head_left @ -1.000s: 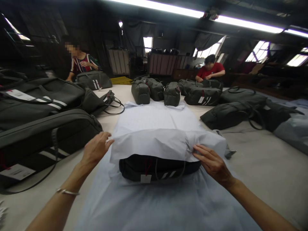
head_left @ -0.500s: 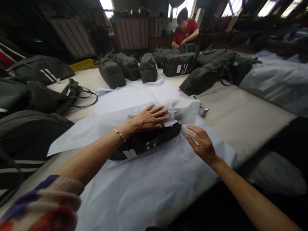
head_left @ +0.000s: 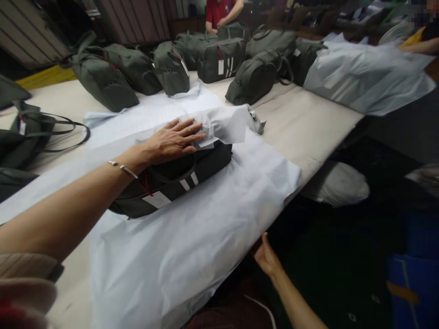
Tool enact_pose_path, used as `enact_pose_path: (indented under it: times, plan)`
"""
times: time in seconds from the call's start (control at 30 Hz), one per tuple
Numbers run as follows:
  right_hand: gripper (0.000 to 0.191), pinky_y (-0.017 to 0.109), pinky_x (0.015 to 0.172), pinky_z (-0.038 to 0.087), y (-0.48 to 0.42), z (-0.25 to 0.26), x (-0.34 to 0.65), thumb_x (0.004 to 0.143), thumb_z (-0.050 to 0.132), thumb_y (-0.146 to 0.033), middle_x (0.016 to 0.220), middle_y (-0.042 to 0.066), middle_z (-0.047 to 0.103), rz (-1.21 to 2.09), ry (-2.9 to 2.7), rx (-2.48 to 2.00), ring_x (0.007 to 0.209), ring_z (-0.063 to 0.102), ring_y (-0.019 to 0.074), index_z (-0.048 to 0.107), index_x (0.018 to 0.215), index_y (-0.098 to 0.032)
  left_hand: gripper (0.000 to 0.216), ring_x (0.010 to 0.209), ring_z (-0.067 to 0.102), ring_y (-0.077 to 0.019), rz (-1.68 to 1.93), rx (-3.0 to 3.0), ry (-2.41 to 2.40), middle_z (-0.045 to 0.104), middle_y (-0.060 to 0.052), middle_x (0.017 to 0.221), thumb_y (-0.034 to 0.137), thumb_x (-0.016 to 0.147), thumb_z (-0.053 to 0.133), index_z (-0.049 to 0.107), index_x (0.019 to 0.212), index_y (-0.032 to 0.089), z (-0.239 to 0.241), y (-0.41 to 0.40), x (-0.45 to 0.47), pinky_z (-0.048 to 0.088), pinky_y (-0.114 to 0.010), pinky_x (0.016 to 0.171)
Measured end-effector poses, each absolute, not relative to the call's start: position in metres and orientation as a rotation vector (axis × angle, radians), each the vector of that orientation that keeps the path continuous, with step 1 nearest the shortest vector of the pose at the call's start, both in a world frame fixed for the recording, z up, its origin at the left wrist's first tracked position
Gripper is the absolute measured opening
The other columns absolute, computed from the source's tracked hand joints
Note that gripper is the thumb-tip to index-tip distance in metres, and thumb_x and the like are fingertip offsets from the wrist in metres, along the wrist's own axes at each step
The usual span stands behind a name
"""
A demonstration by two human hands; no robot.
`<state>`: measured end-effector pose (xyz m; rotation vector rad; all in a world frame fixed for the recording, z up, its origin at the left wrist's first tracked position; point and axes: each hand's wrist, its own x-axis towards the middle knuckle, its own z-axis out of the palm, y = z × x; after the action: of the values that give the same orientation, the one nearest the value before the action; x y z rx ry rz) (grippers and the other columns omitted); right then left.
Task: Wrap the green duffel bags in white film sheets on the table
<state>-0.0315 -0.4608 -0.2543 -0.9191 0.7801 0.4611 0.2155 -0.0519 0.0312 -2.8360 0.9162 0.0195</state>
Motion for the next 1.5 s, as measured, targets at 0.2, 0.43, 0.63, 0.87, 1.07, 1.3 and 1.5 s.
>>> enact_pose_path:
  times: [0.2,0.43,0.63,0.87,1.07,1.3,1.5]
  plan:
    - [0.051,0.047,0.096,0.051,-0.484,-0.224,-0.052,0.071,0.074,-0.065,0.112,0.001,0.068,0.412,0.808,-0.87,0.113,0.06,0.0245,0.065,0.104,-0.028,0.048,0.15,0.005,-0.0246,-0.103,-2.84,0.99,0.016,-0.004,0.164,0.031,0.105,0.044,0.031,0.15,0.022,0.033,-0.057,0.21,0.007,-0.05,0.119]
    - [0.041,0.042,0.094,0.052,-0.491,-0.188,-0.042,0.074,0.077,-0.055,0.105,0.001,0.071,0.479,0.744,-0.772,0.101,0.066,0.021,0.067,0.101,-0.026,0.047,0.149,0.005,-0.0245,-0.084,-2.873,0.973,0.016,-0.004,0.164,0.03,0.105,0.044,0.033,0.149,0.021,0.033,-0.059,0.211,0.006,-0.051,0.119]
    - [0.051,0.044,0.098,0.049,-0.502,-0.175,-0.041,0.067,0.085,-0.05,0.119,0.004,0.07,0.611,0.562,-0.797,0.113,0.062,0.0264,0.069,0.109,-0.026,0.05,0.149,0.005,-0.0244,-0.087,-2.842,0.974,0.014,-0.003,0.164,0.03,0.104,0.048,0.03,0.15,0.025,0.03,-0.058,0.214,0.006,-0.05,0.119]
    - [0.047,0.041,0.088,0.053,-0.511,-0.141,-0.036,0.071,0.084,-0.037,0.11,0.008,0.072,0.645,0.592,-0.909,0.097,0.067,0.0252,0.068,0.111,-0.018,0.047,0.149,0.003,-0.0227,-0.057,-2.822,0.927,0.013,-0.004,0.164,0.034,0.106,0.04,0.03,0.15,0.022,0.033,-0.061,0.211,0.005,-0.05,0.119]
    - [0.061,0.041,0.082,0.057,-0.498,-0.084,-0.019,0.07,0.086,-0.034,0.11,0.009,0.072,0.605,0.58,-0.957,0.096,0.067,0.0258,0.062,0.123,-0.017,0.052,0.151,0.005,-0.0206,-0.013,-2.828,0.845,0.015,0.001,0.164,0.043,0.102,0.042,0.03,0.152,0.033,0.036,-0.059,0.212,0.001,-0.041,0.12]
    - [0.066,0.035,0.08,0.06,-0.446,-0.006,0.035,0.063,0.089,-0.03,0.114,0.004,0.071,0.507,0.438,-0.983,0.103,0.066,0.0256,0.062,0.123,-0.023,0.051,0.15,0.012,-0.0234,-0.07,-2.973,0.955,0.022,-0.002,0.162,0.041,0.1,0.047,0.036,0.149,0.034,0.037,-0.052,0.202,0.004,-0.047,0.12]
    - [0.044,0.023,0.059,0.058,-0.347,0.067,0.113,0.048,0.094,-0.021,0.077,-0.006,0.072,0.292,0.331,-0.969,0.072,0.068,0.0148,0.068,0.083,-0.021,0.049,0.146,0.027,-0.0288,-0.245,-3.074,1.049,0.036,-0.005,0.156,0.035,0.093,0.06,0.05,0.14,0.029,0.038,-0.05,0.191,0.012,-0.051,0.119]
